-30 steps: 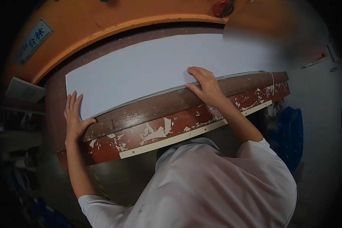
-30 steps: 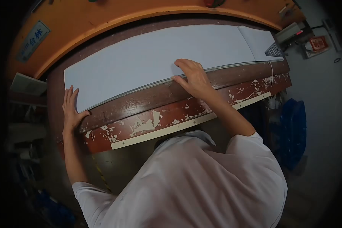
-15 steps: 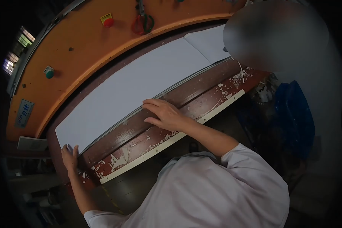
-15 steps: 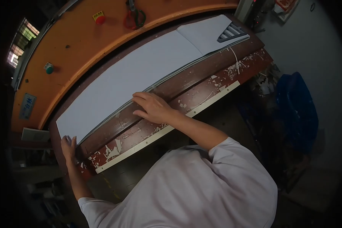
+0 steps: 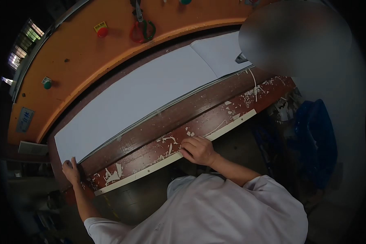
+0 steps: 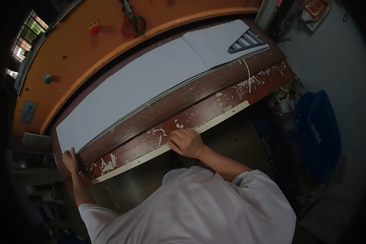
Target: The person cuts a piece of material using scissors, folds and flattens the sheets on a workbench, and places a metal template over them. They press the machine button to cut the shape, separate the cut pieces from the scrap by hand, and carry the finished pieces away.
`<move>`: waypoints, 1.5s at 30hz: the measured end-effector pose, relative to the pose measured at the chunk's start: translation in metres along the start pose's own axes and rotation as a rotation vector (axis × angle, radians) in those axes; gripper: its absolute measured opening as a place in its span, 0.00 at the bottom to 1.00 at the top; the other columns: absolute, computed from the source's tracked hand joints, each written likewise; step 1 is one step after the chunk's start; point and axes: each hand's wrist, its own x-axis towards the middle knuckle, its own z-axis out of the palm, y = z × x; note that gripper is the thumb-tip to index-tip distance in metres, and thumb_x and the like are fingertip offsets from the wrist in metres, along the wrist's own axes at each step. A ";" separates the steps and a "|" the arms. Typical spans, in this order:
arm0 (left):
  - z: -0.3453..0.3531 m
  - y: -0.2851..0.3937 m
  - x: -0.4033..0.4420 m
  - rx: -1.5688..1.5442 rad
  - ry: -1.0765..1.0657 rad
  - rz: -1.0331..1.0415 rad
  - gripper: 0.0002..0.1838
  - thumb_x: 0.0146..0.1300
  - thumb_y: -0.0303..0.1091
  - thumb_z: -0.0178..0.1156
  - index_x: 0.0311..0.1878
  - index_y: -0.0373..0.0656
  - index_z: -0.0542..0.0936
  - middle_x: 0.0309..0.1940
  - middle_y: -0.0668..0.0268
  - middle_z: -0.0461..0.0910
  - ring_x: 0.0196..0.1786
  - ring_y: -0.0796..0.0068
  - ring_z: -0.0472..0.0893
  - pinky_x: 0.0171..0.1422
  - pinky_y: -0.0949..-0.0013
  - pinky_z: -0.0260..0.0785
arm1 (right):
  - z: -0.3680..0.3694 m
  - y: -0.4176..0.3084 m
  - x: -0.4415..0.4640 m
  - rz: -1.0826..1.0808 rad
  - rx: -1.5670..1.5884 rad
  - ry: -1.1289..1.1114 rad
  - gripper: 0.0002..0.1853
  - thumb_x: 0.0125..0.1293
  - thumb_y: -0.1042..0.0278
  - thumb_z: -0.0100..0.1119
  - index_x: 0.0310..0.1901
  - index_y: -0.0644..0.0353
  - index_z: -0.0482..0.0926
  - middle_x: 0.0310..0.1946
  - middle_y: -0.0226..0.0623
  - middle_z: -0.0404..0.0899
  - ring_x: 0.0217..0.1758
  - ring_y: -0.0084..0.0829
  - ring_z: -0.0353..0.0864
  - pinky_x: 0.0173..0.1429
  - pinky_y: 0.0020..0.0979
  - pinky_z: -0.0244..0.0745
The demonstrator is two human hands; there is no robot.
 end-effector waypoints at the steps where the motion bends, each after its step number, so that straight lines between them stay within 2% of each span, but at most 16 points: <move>1: 0.001 0.001 0.000 -0.025 -0.024 -0.015 0.35 0.69 0.60 0.61 0.58 0.32 0.79 0.56 0.47 0.79 0.59 0.46 0.77 0.63 0.49 0.71 | -0.001 0.000 -0.002 -0.009 -0.002 -0.001 0.08 0.60 0.64 0.71 0.34 0.56 0.82 0.37 0.32 0.83 0.36 0.34 0.84 0.41 0.34 0.78; 5: -0.021 0.015 0.001 -0.092 -0.106 -0.131 0.36 0.65 0.61 0.65 0.57 0.33 0.80 0.55 0.48 0.80 0.59 0.49 0.78 0.65 0.52 0.70 | 0.002 0.003 -0.004 -0.027 -0.006 0.016 0.07 0.59 0.67 0.70 0.32 0.56 0.81 0.34 0.32 0.82 0.34 0.34 0.83 0.40 0.34 0.78; 10: -0.039 0.035 -0.015 -0.107 0.006 -0.091 0.31 0.64 0.58 0.66 0.53 0.34 0.82 0.54 0.50 0.82 0.60 0.48 0.78 0.64 0.51 0.71 | 0.012 -0.003 -0.002 -0.074 -0.019 0.063 0.07 0.56 0.76 0.70 0.35 0.59 0.81 0.34 0.37 0.83 0.35 0.41 0.83 0.40 0.38 0.77; 13: -0.050 0.045 -0.016 -0.075 -0.051 -0.114 0.31 0.65 0.58 0.64 0.53 0.34 0.83 0.54 0.50 0.82 0.59 0.48 0.79 0.62 0.50 0.73 | 0.016 -0.002 -0.005 -0.080 -0.042 0.026 0.05 0.59 0.77 0.66 0.37 0.61 0.81 0.36 0.39 0.84 0.37 0.43 0.84 0.42 0.39 0.78; 15: -0.048 0.044 -0.016 -0.058 -0.025 -0.125 0.30 0.65 0.58 0.64 0.50 0.35 0.84 0.52 0.51 0.82 0.57 0.49 0.79 0.62 0.51 0.73 | 0.016 -0.005 -0.006 -0.067 -0.074 0.016 0.04 0.60 0.77 0.66 0.36 0.61 0.80 0.35 0.39 0.84 0.37 0.43 0.84 0.42 0.39 0.77; 22: -0.043 0.039 -0.025 -0.020 0.123 -0.023 0.29 0.66 0.57 0.63 0.48 0.36 0.84 0.49 0.52 0.84 0.53 0.49 0.81 0.59 0.51 0.73 | 0.026 -0.001 -0.012 -0.025 -0.131 0.079 0.04 0.61 0.76 0.67 0.34 0.61 0.80 0.33 0.40 0.83 0.35 0.44 0.83 0.40 0.40 0.77; 23: -0.055 0.047 -0.028 -0.030 0.074 -0.037 0.29 0.66 0.57 0.63 0.48 0.35 0.84 0.48 0.52 0.84 0.53 0.48 0.81 0.60 0.51 0.73 | 0.024 -0.006 -0.010 -0.024 -0.125 0.095 0.04 0.61 0.76 0.67 0.34 0.60 0.81 0.33 0.39 0.83 0.35 0.43 0.83 0.39 0.39 0.76; 25: -0.039 0.037 -0.028 -0.044 0.147 -0.002 0.31 0.66 0.58 0.63 0.52 0.35 0.83 0.50 0.51 0.84 0.54 0.48 0.81 0.60 0.50 0.73 | 0.021 -0.011 -0.009 -0.013 -0.141 0.130 0.04 0.60 0.74 0.69 0.33 0.58 0.81 0.31 0.36 0.81 0.33 0.42 0.82 0.37 0.41 0.75; 29: -0.039 0.035 -0.029 -0.069 0.065 -0.061 0.35 0.68 0.61 0.60 0.61 0.37 0.80 0.58 0.50 0.82 0.60 0.47 0.81 0.64 0.50 0.73 | 0.019 -0.010 -0.014 0.030 -0.145 0.188 0.07 0.60 0.71 0.69 0.30 0.57 0.79 0.29 0.35 0.78 0.33 0.40 0.82 0.39 0.39 0.77; 32: -0.033 0.028 -0.029 -0.062 0.053 -0.044 0.35 0.69 0.62 0.59 0.62 0.36 0.80 0.60 0.50 0.81 0.61 0.48 0.81 0.64 0.51 0.73 | 0.018 -0.011 -0.016 0.049 -0.176 0.204 0.08 0.61 0.68 0.69 0.29 0.57 0.79 0.28 0.35 0.77 0.33 0.39 0.82 0.40 0.39 0.78; 38: -0.026 0.023 -0.038 -0.149 0.079 -0.032 0.32 0.71 0.58 0.59 0.60 0.35 0.80 0.57 0.49 0.82 0.59 0.47 0.82 0.63 0.51 0.73 | 0.024 -0.011 -0.017 0.039 -0.209 0.260 0.08 0.62 0.66 0.68 0.28 0.57 0.80 0.28 0.36 0.78 0.33 0.39 0.82 0.40 0.39 0.79; 41: -0.020 0.015 -0.042 -0.220 0.075 -0.005 0.30 0.72 0.54 0.59 0.60 0.34 0.80 0.59 0.49 0.80 0.60 0.48 0.80 0.64 0.51 0.72 | 0.025 -0.011 -0.017 0.057 -0.226 0.255 0.09 0.62 0.66 0.68 0.28 0.57 0.79 0.28 0.36 0.78 0.32 0.39 0.82 0.40 0.39 0.80; 44: -0.001 -0.002 -0.044 -0.245 0.167 0.109 0.29 0.73 0.53 0.59 0.62 0.34 0.79 0.64 0.47 0.75 0.64 0.47 0.77 0.66 0.51 0.70 | 0.027 -0.011 -0.018 0.050 -0.241 0.270 0.09 0.62 0.65 0.68 0.28 0.57 0.79 0.27 0.36 0.78 0.32 0.40 0.82 0.40 0.39 0.79; 45: -0.004 -0.001 -0.047 -0.180 0.156 0.095 0.30 0.73 0.53 0.58 0.63 0.34 0.79 0.66 0.47 0.74 0.66 0.47 0.75 0.67 0.51 0.69 | 0.026 -0.011 -0.017 0.049 -0.245 0.274 0.09 0.62 0.65 0.68 0.28 0.57 0.79 0.27 0.36 0.78 0.32 0.40 0.82 0.39 0.39 0.79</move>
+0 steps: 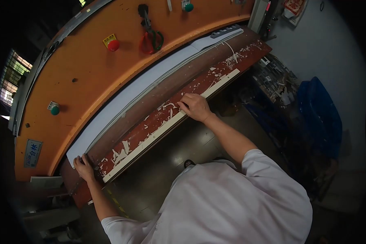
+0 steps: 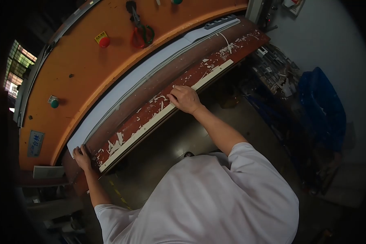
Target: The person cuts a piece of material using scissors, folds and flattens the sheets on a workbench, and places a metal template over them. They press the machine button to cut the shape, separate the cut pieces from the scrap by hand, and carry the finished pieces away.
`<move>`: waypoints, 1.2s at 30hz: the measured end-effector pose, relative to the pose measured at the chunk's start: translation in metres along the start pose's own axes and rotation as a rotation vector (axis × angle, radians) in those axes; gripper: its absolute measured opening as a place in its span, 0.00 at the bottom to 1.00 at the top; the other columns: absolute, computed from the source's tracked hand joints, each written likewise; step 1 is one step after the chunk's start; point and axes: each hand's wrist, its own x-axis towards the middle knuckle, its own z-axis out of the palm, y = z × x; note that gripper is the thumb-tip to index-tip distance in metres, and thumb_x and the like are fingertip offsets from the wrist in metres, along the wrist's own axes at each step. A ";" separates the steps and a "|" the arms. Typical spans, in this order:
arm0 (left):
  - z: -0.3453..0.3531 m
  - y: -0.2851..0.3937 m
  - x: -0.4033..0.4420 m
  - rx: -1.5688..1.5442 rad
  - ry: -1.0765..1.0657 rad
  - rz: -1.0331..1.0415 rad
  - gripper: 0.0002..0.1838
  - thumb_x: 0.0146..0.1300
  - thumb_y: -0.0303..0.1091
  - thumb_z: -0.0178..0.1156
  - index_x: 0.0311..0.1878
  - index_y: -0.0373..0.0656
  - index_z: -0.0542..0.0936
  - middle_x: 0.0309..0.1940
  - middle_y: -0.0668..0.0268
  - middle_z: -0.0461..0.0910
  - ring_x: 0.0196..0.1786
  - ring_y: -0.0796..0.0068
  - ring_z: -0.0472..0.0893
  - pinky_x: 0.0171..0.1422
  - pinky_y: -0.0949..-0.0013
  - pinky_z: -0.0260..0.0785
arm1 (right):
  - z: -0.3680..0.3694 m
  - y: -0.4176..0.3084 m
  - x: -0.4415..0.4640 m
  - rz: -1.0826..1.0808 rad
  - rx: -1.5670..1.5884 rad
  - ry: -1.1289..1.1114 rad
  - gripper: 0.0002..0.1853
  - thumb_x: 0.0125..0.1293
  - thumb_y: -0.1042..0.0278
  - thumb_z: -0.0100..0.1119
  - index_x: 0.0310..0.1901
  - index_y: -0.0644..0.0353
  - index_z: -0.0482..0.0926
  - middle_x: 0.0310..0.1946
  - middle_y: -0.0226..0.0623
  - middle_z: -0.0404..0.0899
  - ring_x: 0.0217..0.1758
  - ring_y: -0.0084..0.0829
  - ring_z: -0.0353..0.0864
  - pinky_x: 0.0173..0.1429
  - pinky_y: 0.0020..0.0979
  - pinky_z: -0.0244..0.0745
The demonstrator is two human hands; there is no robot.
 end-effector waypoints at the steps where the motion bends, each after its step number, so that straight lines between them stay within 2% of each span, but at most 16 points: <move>1: -0.008 0.006 -0.004 0.064 -0.011 -0.007 0.30 0.74 0.53 0.58 0.63 0.34 0.78 0.67 0.46 0.72 0.67 0.46 0.74 0.68 0.51 0.68 | 0.000 -0.002 -0.001 0.000 -0.006 0.008 0.09 0.62 0.65 0.68 0.28 0.57 0.79 0.27 0.36 0.78 0.32 0.40 0.82 0.39 0.39 0.79; 2: -0.012 0.009 -0.007 0.128 -0.022 -0.015 0.30 0.74 0.53 0.58 0.64 0.34 0.78 0.69 0.46 0.70 0.69 0.46 0.73 0.69 0.51 0.67 | 0.001 -0.002 -0.001 0.009 -0.011 0.007 0.09 0.62 0.65 0.68 0.28 0.57 0.79 0.27 0.36 0.78 0.32 0.40 0.82 0.39 0.39 0.79; 5: -0.006 -0.001 -0.009 -0.055 -0.079 -0.057 0.32 0.74 0.54 0.58 0.68 0.36 0.76 0.71 0.45 0.67 0.72 0.44 0.69 0.71 0.50 0.66 | 0.001 -0.002 -0.002 0.027 -0.022 -0.006 0.09 0.62 0.65 0.68 0.28 0.57 0.79 0.27 0.36 0.78 0.32 0.40 0.82 0.38 0.39 0.79; 9: -0.018 0.010 -0.024 -0.094 -0.119 -0.056 0.36 0.74 0.54 0.57 0.72 0.36 0.69 0.75 0.42 0.61 0.75 0.42 0.65 0.75 0.51 0.63 | 0.000 -0.003 -0.001 0.013 -0.003 0.004 0.09 0.62 0.65 0.69 0.29 0.57 0.80 0.28 0.36 0.78 0.32 0.41 0.82 0.37 0.40 0.79; 12: -0.027 0.036 -0.045 -0.075 -0.019 -0.025 0.35 0.74 0.54 0.57 0.71 0.33 0.70 0.76 0.41 0.60 0.75 0.39 0.64 0.76 0.49 0.61 | 0.001 0.000 -0.002 -0.002 0.011 0.021 0.09 0.62 0.66 0.69 0.29 0.58 0.80 0.28 0.37 0.78 0.32 0.42 0.82 0.37 0.40 0.79; 14: -0.043 0.082 -0.065 -0.114 0.060 0.046 0.32 0.74 0.49 0.58 0.70 0.32 0.72 0.76 0.41 0.60 0.76 0.39 0.62 0.77 0.46 0.59 | 0.001 0.001 -0.002 -0.017 0.022 0.030 0.09 0.62 0.66 0.69 0.28 0.58 0.80 0.28 0.38 0.78 0.32 0.42 0.82 0.37 0.40 0.79; 18: -0.056 0.188 -0.114 -0.450 0.037 0.198 0.22 0.74 0.41 0.60 0.63 0.36 0.77 0.68 0.46 0.69 0.70 0.45 0.69 0.73 0.50 0.62 | -0.002 0.006 -0.004 -0.014 0.047 -0.019 0.09 0.62 0.66 0.69 0.28 0.58 0.79 0.28 0.38 0.78 0.33 0.43 0.81 0.40 0.41 0.79; 22: -0.047 0.276 -0.163 -0.726 -0.070 0.203 0.17 0.73 0.37 0.62 0.59 0.39 0.80 0.59 0.52 0.73 0.65 0.49 0.72 0.68 0.53 0.65 | -0.005 0.012 -0.004 -0.070 0.133 -0.061 0.08 0.63 0.65 0.67 0.31 0.58 0.80 0.31 0.37 0.79 0.37 0.41 0.82 0.45 0.40 0.78; 24: -0.026 0.292 -0.179 -0.695 -0.075 0.189 0.16 0.72 0.37 0.63 0.57 0.40 0.81 0.56 0.54 0.75 0.61 0.51 0.74 0.67 0.53 0.65 | -0.015 0.016 -0.002 -0.072 0.228 -0.148 0.08 0.65 0.64 0.66 0.33 0.58 0.81 0.33 0.37 0.80 0.40 0.42 0.82 0.46 0.40 0.78; 25: -0.024 0.300 -0.186 -0.508 0.014 0.240 0.15 0.67 0.37 0.67 0.54 0.41 0.82 0.52 0.56 0.76 0.58 0.52 0.75 0.66 0.53 0.64 | -0.020 0.024 0.001 -0.032 0.301 -0.257 0.10 0.68 0.62 0.64 0.39 0.60 0.83 0.37 0.38 0.82 0.42 0.41 0.83 0.48 0.39 0.78; 28: -0.022 0.306 -0.186 -0.455 0.105 0.312 0.16 0.61 0.38 0.72 0.50 0.43 0.83 0.51 0.57 0.77 0.57 0.53 0.75 0.65 0.53 0.62 | -0.047 0.041 0.016 0.245 0.676 -0.337 0.14 0.70 0.59 0.63 0.46 0.63 0.83 0.41 0.40 0.82 0.44 0.40 0.84 0.50 0.37 0.78; 29: -0.023 0.307 -0.185 -0.452 0.103 0.309 0.18 0.57 0.39 0.75 0.48 0.44 0.83 0.50 0.59 0.78 0.57 0.54 0.75 0.64 0.53 0.62 | -0.054 0.057 0.025 0.261 0.659 -0.325 0.17 0.71 0.58 0.64 0.52 0.63 0.82 0.45 0.42 0.82 0.46 0.37 0.85 0.50 0.35 0.78; 30: -0.020 0.304 -0.184 -0.453 0.109 0.305 0.19 0.56 0.40 0.75 0.48 0.44 0.83 0.49 0.59 0.78 0.57 0.54 0.75 0.64 0.53 0.62 | -0.062 0.068 0.036 0.343 0.681 -0.279 0.18 0.70 0.57 0.64 0.52 0.63 0.82 0.47 0.42 0.83 0.47 0.37 0.86 0.50 0.35 0.79; 31: -0.018 0.304 -0.184 -0.448 0.112 0.301 0.20 0.56 0.40 0.76 0.48 0.43 0.83 0.49 0.59 0.78 0.56 0.54 0.75 0.64 0.53 0.63 | -0.073 0.084 0.052 0.334 0.603 -0.211 0.18 0.71 0.57 0.64 0.52 0.63 0.83 0.48 0.43 0.85 0.45 0.37 0.86 0.50 0.35 0.79; 36: -0.023 0.313 -0.182 -0.446 0.072 0.227 0.19 0.55 0.41 0.76 0.46 0.42 0.83 0.49 0.59 0.79 0.58 0.54 0.75 0.65 0.53 0.63 | -0.126 0.141 0.174 0.341 0.459 0.020 0.21 0.71 0.51 0.62 0.47 0.65 0.85 0.35 0.43 0.86 0.38 0.34 0.84 0.45 0.34 0.77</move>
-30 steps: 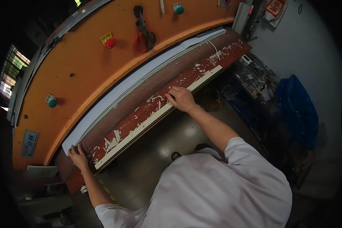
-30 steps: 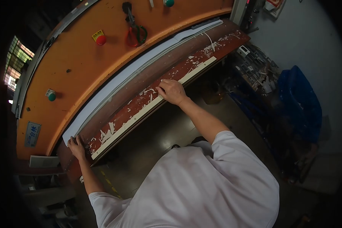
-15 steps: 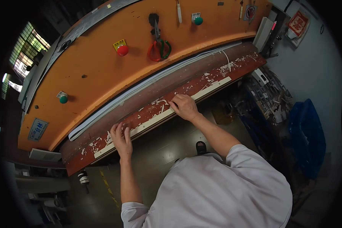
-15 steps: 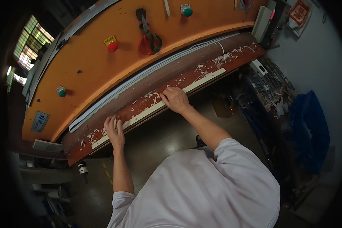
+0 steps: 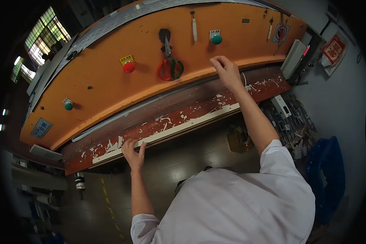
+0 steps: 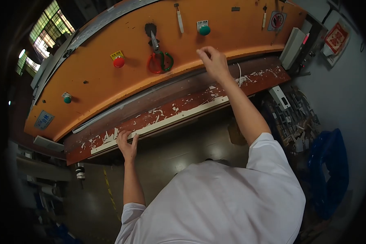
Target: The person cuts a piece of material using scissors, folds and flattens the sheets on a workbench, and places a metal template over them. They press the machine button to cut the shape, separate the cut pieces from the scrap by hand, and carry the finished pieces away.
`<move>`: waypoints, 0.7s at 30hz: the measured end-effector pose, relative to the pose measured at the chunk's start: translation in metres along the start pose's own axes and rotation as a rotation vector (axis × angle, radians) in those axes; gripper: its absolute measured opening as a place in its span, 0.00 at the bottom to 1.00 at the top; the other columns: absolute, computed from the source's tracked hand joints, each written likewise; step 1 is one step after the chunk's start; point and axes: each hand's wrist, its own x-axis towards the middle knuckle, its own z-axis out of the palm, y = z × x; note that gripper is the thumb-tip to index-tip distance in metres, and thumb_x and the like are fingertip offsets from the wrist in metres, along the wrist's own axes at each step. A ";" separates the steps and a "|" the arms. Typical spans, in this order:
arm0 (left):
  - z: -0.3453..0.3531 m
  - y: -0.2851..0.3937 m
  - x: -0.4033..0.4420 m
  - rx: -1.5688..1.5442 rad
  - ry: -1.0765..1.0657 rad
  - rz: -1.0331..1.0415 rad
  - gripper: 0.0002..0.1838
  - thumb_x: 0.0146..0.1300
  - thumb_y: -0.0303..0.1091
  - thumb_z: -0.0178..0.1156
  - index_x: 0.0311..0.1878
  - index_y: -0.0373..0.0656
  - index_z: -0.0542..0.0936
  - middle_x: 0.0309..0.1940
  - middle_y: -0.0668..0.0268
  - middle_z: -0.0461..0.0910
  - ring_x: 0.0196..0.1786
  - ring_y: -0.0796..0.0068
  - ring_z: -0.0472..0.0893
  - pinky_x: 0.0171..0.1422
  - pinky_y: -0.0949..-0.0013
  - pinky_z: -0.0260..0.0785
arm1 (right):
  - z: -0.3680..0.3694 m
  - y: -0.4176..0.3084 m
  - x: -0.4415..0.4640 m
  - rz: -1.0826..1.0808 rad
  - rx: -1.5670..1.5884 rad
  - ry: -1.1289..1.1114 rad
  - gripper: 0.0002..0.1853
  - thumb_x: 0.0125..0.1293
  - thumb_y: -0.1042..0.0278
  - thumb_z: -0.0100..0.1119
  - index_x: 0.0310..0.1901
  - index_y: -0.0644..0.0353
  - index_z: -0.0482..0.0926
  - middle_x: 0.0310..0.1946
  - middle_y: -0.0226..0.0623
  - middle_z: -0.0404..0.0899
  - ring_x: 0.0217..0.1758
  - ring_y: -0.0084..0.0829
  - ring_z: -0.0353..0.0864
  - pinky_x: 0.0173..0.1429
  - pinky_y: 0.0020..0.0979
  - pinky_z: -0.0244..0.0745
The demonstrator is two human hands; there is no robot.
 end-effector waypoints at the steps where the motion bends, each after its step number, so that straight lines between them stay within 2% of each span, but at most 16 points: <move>1: -0.001 0.001 0.000 -0.004 -0.008 -0.014 0.19 0.56 0.41 0.76 0.46 0.42 0.83 0.49 0.59 0.79 0.58 0.53 0.75 0.66 0.53 0.63 | -0.008 -0.004 0.024 -0.078 -0.065 0.019 0.21 0.71 0.49 0.62 0.47 0.63 0.85 0.34 0.42 0.86 0.37 0.34 0.84 0.45 0.35 0.77; 3: -0.001 0.004 0.002 -0.020 -0.025 -0.037 0.18 0.57 0.40 0.75 0.45 0.42 0.83 0.49 0.59 0.79 0.59 0.54 0.75 0.66 0.53 0.63 | -0.014 -0.017 0.062 -0.098 -0.077 -0.013 0.20 0.71 0.49 0.61 0.44 0.62 0.86 0.33 0.39 0.87 0.37 0.36 0.85 0.46 0.36 0.78; 6: -0.002 0.003 0.004 -0.022 -0.034 -0.051 0.20 0.53 0.41 0.78 0.45 0.41 0.84 0.49 0.60 0.80 0.58 0.55 0.75 0.66 0.54 0.63 | -0.014 -0.018 0.081 -0.009 -0.164 -0.081 0.19 0.70 0.51 0.61 0.42 0.62 0.86 0.31 0.38 0.88 0.38 0.38 0.87 0.47 0.38 0.78; 8: -0.008 0.006 0.007 -0.040 -0.047 -0.064 0.19 0.54 0.40 0.77 0.44 0.41 0.84 0.48 0.60 0.79 0.59 0.55 0.75 0.67 0.54 0.63 | -0.006 -0.001 0.063 -0.102 -0.078 0.008 0.17 0.70 0.53 0.60 0.41 0.62 0.86 0.32 0.44 0.87 0.39 0.45 0.87 0.47 0.41 0.79; 10: -0.012 0.009 0.010 -0.048 -0.066 -0.084 0.19 0.54 0.40 0.77 0.44 0.41 0.84 0.48 0.60 0.79 0.59 0.55 0.75 0.67 0.54 0.63 | 0.001 0.018 0.021 -0.091 -0.037 -0.082 0.15 0.70 0.56 0.62 0.40 0.63 0.85 0.33 0.51 0.85 0.41 0.51 0.86 0.48 0.44 0.78; 12: -0.017 0.011 0.012 -0.037 -0.075 -0.076 0.18 0.56 0.40 0.76 0.45 0.41 0.83 0.49 0.60 0.79 0.59 0.55 0.76 0.67 0.54 0.62 | 0.002 0.032 -0.036 -0.094 -0.095 -0.269 0.15 0.69 0.58 0.63 0.40 0.64 0.84 0.36 0.50 0.85 0.42 0.52 0.84 0.48 0.44 0.77; 13: -0.019 0.012 0.013 -0.031 -0.075 -0.074 0.17 0.57 0.39 0.75 0.45 0.41 0.83 0.49 0.60 0.79 0.59 0.55 0.76 0.67 0.54 0.62 | 0.004 0.045 -0.060 -0.163 -0.093 -0.294 0.14 0.69 0.58 0.63 0.40 0.64 0.84 0.37 0.49 0.85 0.43 0.52 0.84 0.48 0.45 0.77; 14: -0.021 0.013 0.013 -0.041 -0.079 -0.091 0.18 0.56 0.39 0.76 0.44 0.41 0.83 0.49 0.60 0.80 0.59 0.56 0.76 0.67 0.54 0.62 | 0.004 0.050 -0.081 -0.109 -0.096 -0.316 0.14 0.69 0.58 0.63 0.40 0.63 0.84 0.38 0.49 0.85 0.44 0.52 0.84 0.49 0.45 0.77; 16: -0.024 0.016 0.017 -0.060 -0.096 -0.119 0.19 0.54 0.39 0.77 0.44 0.40 0.84 0.48 0.60 0.80 0.59 0.56 0.76 0.67 0.54 0.63 | 0.005 0.062 -0.108 -0.081 -0.121 -0.331 0.13 0.69 0.58 0.63 0.39 0.61 0.83 0.39 0.45 0.85 0.46 0.49 0.83 0.51 0.45 0.77; 18: -0.023 0.012 0.019 -0.088 -0.099 -0.111 0.18 0.54 0.39 0.77 0.43 0.40 0.84 0.48 0.60 0.80 0.58 0.56 0.76 0.67 0.55 0.63 | 0.001 0.069 -0.122 -0.201 -0.225 -0.352 0.12 0.70 0.59 0.63 0.37 0.61 0.82 0.37 0.43 0.84 0.44 0.48 0.83 0.53 0.45 0.76; 21: -0.021 0.008 0.019 -0.105 -0.117 -0.135 0.17 0.54 0.38 0.77 0.43 0.39 0.84 0.47 0.60 0.80 0.57 0.56 0.77 0.66 0.55 0.63 | 0.001 0.068 -0.132 -0.250 -0.240 -0.311 0.12 0.69 0.59 0.64 0.36 0.60 0.81 0.37 0.42 0.84 0.44 0.47 0.82 0.56 0.45 0.75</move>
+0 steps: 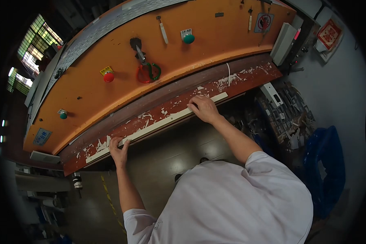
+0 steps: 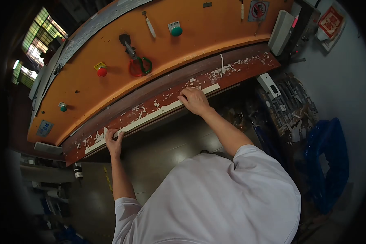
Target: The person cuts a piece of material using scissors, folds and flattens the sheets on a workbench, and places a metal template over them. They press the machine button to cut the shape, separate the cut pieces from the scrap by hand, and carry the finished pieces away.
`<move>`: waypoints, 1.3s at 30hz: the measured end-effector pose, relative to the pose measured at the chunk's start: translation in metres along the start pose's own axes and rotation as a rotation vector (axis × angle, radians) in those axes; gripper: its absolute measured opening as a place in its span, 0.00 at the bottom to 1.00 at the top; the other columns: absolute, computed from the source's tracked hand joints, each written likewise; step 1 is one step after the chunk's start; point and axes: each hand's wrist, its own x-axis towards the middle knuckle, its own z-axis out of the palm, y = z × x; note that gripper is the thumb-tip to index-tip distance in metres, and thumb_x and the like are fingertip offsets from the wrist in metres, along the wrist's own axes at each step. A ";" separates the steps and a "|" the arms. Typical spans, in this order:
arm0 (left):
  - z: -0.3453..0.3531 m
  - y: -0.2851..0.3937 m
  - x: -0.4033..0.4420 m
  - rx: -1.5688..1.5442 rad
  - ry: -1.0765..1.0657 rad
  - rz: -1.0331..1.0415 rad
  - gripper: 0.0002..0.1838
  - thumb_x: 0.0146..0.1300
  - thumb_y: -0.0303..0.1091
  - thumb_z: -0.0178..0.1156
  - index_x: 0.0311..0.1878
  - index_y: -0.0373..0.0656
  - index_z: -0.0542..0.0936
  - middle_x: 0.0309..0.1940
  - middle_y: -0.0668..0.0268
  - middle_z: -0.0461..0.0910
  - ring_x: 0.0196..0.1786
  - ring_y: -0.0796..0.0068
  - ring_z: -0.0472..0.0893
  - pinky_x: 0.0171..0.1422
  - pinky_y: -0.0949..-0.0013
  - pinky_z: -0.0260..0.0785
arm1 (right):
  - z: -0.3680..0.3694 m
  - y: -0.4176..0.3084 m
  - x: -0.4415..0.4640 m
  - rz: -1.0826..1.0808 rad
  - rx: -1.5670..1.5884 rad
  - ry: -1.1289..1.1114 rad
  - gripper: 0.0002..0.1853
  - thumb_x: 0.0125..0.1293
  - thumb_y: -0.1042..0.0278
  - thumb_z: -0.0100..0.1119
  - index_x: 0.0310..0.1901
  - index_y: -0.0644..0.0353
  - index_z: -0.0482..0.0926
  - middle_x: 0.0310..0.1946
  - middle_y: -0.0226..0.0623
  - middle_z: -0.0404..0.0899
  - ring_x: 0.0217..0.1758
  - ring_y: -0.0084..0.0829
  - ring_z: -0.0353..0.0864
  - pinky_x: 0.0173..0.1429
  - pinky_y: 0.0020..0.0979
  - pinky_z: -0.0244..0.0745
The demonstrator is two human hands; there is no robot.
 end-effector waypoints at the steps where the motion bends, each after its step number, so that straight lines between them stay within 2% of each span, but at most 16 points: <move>1: 0.000 0.001 0.000 0.000 -0.009 -0.015 0.17 0.54 0.38 0.77 0.42 0.39 0.84 0.47 0.60 0.80 0.57 0.56 0.77 0.66 0.56 0.64 | -0.001 -0.001 -0.002 0.010 0.012 -0.007 0.12 0.69 0.59 0.64 0.36 0.61 0.81 0.37 0.42 0.84 0.44 0.47 0.82 0.57 0.45 0.75; 6: 0.005 0.002 -0.001 -0.033 -0.014 0.006 0.16 0.58 0.38 0.75 0.41 0.37 0.83 0.44 0.60 0.80 0.50 0.59 0.79 0.58 0.60 0.69 | -0.003 -0.002 -0.004 0.084 0.064 -0.026 0.14 0.68 0.59 0.64 0.35 0.63 0.82 0.36 0.45 0.83 0.44 0.50 0.82 0.56 0.46 0.75; 9: 0.008 -0.001 -0.005 -0.086 -0.007 0.012 0.14 0.64 0.39 0.71 0.39 0.36 0.83 0.41 0.59 0.80 0.46 0.61 0.79 0.55 0.60 0.70 | 0.002 -0.001 -0.013 0.106 0.083 -0.016 0.15 0.67 0.58 0.65 0.34 0.64 0.82 0.34 0.46 0.83 0.42 0.50 0.82 0.54 0.47 0.75; 13: 0.011 -0.010 -0.025 -0.182 0.015 0.008 0.12 0.67 0.38 0.69 0.38 0.37 0.82 0.40 0.59 0.79 0.44 0.62 0.79 0.53 0.59 0.70 | 0.001 -0.006 -0.028 0.068 0.055 0.024 0.14 0.67 0.59 0.65 0.33 0.64 0.82 0.33 0.45 0.83 0.41 0.50 0.82 0.53 0.47 0.75; 21: -0.002 0.007 -0.088 -0.060 0.120 -0.012 0.11 0.66 0.39 0.69 0.40 0.40 0.84 0.46 0.60 0.81 0.56 0.57 0.77 0.66 0.55 0.64 | -0.011 -0.032 -0.084 0.029 0.003 0.040 0.12 0.68 0.62 0.65 0.33 0.62 0.80 0.32 0.42 0.81 0.41 0.47 0.81 0.51 0.46 0.73; 26: 0.001 0.006 -0.120 0.008 0.220 0.048 0.10 0.67 0.37 0.67 0.41 0.39 0.83 0.43 0.60 0.81 0.52 0.57 0.78 0.62 0.56 0.65 | -0.018 -0.048 -0.116 0.015 -0.028 0.061 0.10 0.66 0.63 0.66 0.34 0.60 0.80 0.31 0.38 0.80 0.39 0.44 0.80 0.49 0.44 0.73; 31: -0.012 0.059 -0.177 0.072 0.310 -0.051 0.09 0.70 0.35 0.65 0.42 0.38 0.83 0.43 0.60 0.82 0.51 0.58 0.79 0.61 0.57 0.67 | -0.060 -0.058 -0.165 0.067 0.041 -0.047 0.10 0.66 0.62 0.66 0.34 0.59 0.80 0.30 0.37 0.78 0.38 0.43 0.80 0.46 0.43 0.72; 32: -0.011 0.062 -0.184 0.058 0.316 -0.097 0.09 0.70 0.35 0.64 0.42 0.38 0.83 0.44 0.59 0.82 0.50 0.58 0.79 0.60 0.57 0.68 | -0.066 -0.057 -0.174 0.085 0.034 -0.068 0.10 0.67 0.61 0.66 0.34 0.59 0.81 0.32 0.37 0.80 0.38 0.43 0.80 0.46 0.43 0.73; 33: 0.016 0.016 -0.161 -0.053 0.398 -0.043 0.10 0.71 0.35 0.64 0.42 0.37 0.82 0.44 0.59 0.82 0.50 0.58 0.79 0.60 0.57 0.68 | -0.037 -0.059 -0.172 0.026 -0.003 0.005 0.10 0.67 0.61 0.66 0.35 0.59 0.81 0.32 0.38 0.80 0.38 0.42 0.81 0.46 0.42 0.74; 36: 0.014 0.037 -0.170 -0.165 0.382 -0.205 0.10 0.72 0.34 0.63 0.45 0.36 0.83 0.44 0.58 0.82 0.49 0.59 0.81 0.57 0.59 0.72 | -0.063 -0.052 -0.185 0.063 0.134 -0.143 0.10 0.68 0.62 0.65 0.38 0.61 0.83 0.36 0.39 0.82 0.41 0.42 0.84 0.45 0.40 0.78; 37: 0.013 0.042 -0.167 -0.229 0.401 -0.263 0.10 0.72 0.34 0.63 0.46 0.36 0.83 0.44 0.58 0.82 0.49 0.60 0.81 0.57 0.59 0.72 | -0.071 -0.055 -0.180 0.076 0.172 -0.105 0.10 0.68 0.62 0.65 0.40 0.62 0.83 0.37 0.40 0.83 0.41 0.41 0.84 0.45 0.39 0.78; 38: 0.019 0.049 -0.162 -0.313 0.429 -0.268 0.10 0.72 0.33 0.63 0.49 0.36 0.83 0.46 0.58 0.83 0.50 0.61 0.82 0.58 0.61 0.73 | -0.080 -0.054 -0.173 0.084 0.210 -0.068 0.10 0.68 0.63 0.65 0.41 0.63 0.83 0.38 0.40 0.83 0.42 0.41 0.84 0.45 0.38 0.78; 39: 0.027 0.062 -0.154 -0.279 0.421 -0.168 0.10 0.72 0.32 0.63 0.50 0.36 0.83 0.46 0.58 0.83 0.50 0.61 0.82 0.58 0.61 0.73 | -0.087 -0.048 -0.166 0.088 0.249 -0.032 0.10 0.69 0.64 0.65 0.42 0.63 0.83 0.39 0.40 0.83 0.42 0.40 0.85 0.45 0.37 0.79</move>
